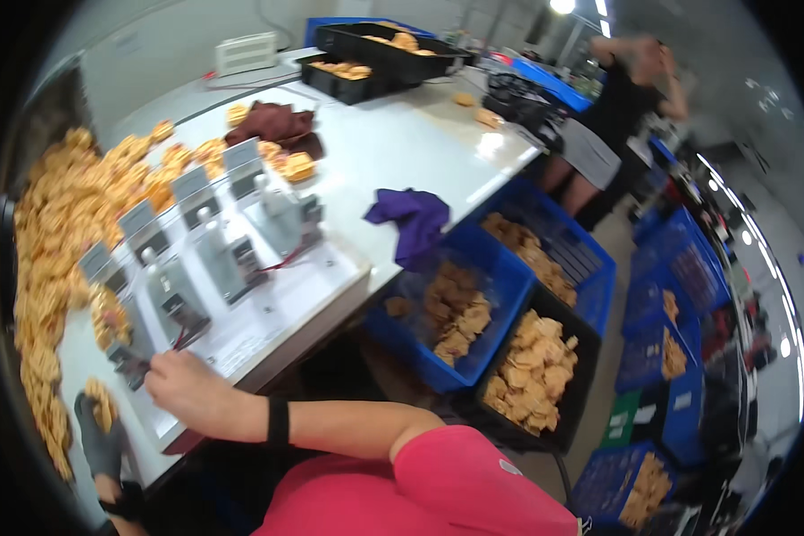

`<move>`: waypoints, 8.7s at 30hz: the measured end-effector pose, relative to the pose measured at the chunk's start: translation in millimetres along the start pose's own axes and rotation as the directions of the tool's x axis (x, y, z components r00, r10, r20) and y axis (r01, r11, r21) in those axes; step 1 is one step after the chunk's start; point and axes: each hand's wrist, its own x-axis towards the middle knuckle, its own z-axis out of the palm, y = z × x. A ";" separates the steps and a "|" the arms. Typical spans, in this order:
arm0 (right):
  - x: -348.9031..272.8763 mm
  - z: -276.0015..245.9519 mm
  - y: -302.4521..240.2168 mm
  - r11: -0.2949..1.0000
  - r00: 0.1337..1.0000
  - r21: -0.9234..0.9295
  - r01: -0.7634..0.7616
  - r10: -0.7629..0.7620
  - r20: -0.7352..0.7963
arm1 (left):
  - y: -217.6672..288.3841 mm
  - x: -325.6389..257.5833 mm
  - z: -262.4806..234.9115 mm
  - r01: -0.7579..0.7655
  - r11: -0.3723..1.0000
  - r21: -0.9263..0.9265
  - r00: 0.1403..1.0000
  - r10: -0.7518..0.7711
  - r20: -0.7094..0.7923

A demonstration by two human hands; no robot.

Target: The person assembles small electrical components by hand, placing yellow plastic housings onto a white fixture board and connecting red wires to terminals. They repeatedly pick up components from a pile, position them on the board, and secure them, while another person works in the background.

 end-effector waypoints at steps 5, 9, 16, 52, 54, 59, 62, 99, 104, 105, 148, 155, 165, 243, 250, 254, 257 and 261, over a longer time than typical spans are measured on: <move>-6.2 -10.2 0.6 1.000 0.999 -0.006 -0.029 0.029 -0.039 | -6.6 -2.5 6.2 0.033 0.998 -0.045 0.987 -0.026 0.157; -8.2 -7.6 -3.0 0.999 0.998 0.003 -0.047 0.047 -0.028 | 42.9 -18.0 5.2 0.050 0.994 -0.094 0.995 -0.041 0.095; -6.5 -13.7 -6.4 0.995 0.996 0.085 -0.045 0.051 -0.074 | 42.0 -17.0 12.3 0.081 0.982 0.172 0.991 -0.097 0.090; -14.5 -118.5 -43.1 0.952 0.955 0.074 0.297 -0.296 -0.029 | 274.1 -50.0 -15.6 0.527 0.254 -0.811 0.833 0.035 0.553; -14.7 -124.3 -42.8 0.954 0.960 0.119 0.277 -0.280 0.014 | 274.1 -51.2 -10.1 0.520 0.269 -0.811 0.835 0.041 0.549; -8.8 -125.6 -29.3 0.937 0.965 0.264 0.228 -0.183 -0.186 | 249.7 -45.6 10.9 0.361 0.462 -0.810 0.919 -0.026 0.394; -8.0 -131.2 0.1 0.966 0.977 0.255 0.051 0.005 -0.214 | 199.5 -36.5 22.1 0.104 0.803 -0.586 0.994 -0.062 0.091; -14.9 -104.0 25.7 0.858 0.931 0.390 -0.334 0.364 -0.005 | 268.3 11.1 -44.9 0.052 -0.501 -0.864 0.936 -0.278 0.217; -8.7 -100.3 30.2 0.862 0.939 0.406 -0.305 0.344 -0.025 | 260.6 26.8 -56.2 0.104 -0.679 -0.727 0.914 -0.223 0.339; -8.4 -99.8 30.2 0.844 0.934 0.434 -0.314 0.356 -0.016 | 256.5 27.7 -56.9 0.114 -0.692 -0.713 0.912 -0.212 0.351; -15.6 -101.1 33.1 0.851 0.946 0.435 -0.294 0.325 0.003 | 242.7 50.0 -67.5 0.138 -0.330 -0.934 0.952 -0.215 0.217; -15.9 -101.4 35.1 0.870 0.956 0.417 -0.262 0.294 -0.012 | 250.5 46.2 -63.3 0.109 -0.185 -0.977 0.978 -0.155 0.138; -12.9 -105.1 32.0 0.872 0.959 0.419 -0.255 0.282 -0.003 | 250.7 62.0 -63.9 0.173 -0.063 -0.983 0.975 -0.126 0.180; -18.0 -97.0 25.6 0.979 0.982 -0.160 -0.125 0.145 0.119 | 101.2 118.7 -22.6 0.164 0.939 0.301 0.924 -0.253 0.287; -21.4 -98.0 26.3 0.981 0.987 -0.163 -0.108 0.126 0.104 | 125.1 60.6 -16.7 -0.098 0.951 0.293 0.941 -0.007 0.337; -22.9 -98.4 26.5 0.983 0.989 -0.163 -0.086 0.104 0.102 | 146.0 63.7 -10.0 0.015 0.939 0.343 0.936 -0.133 0.325; -21.6 -99.4 25.5 0.987 0.990 -0.142 -0.077 0.093 0.106 | 139.4 64.1 -6.8 0.017 0.889 0.458 0.948 -0.160 0.275; -23.4 -99.7 26.7 0.988 0.989 -0.112 -0.107 0.117 0.093 | 141.6 62.4 -27.0 0.252 0.904 0.345 0.875 -0.365 0.319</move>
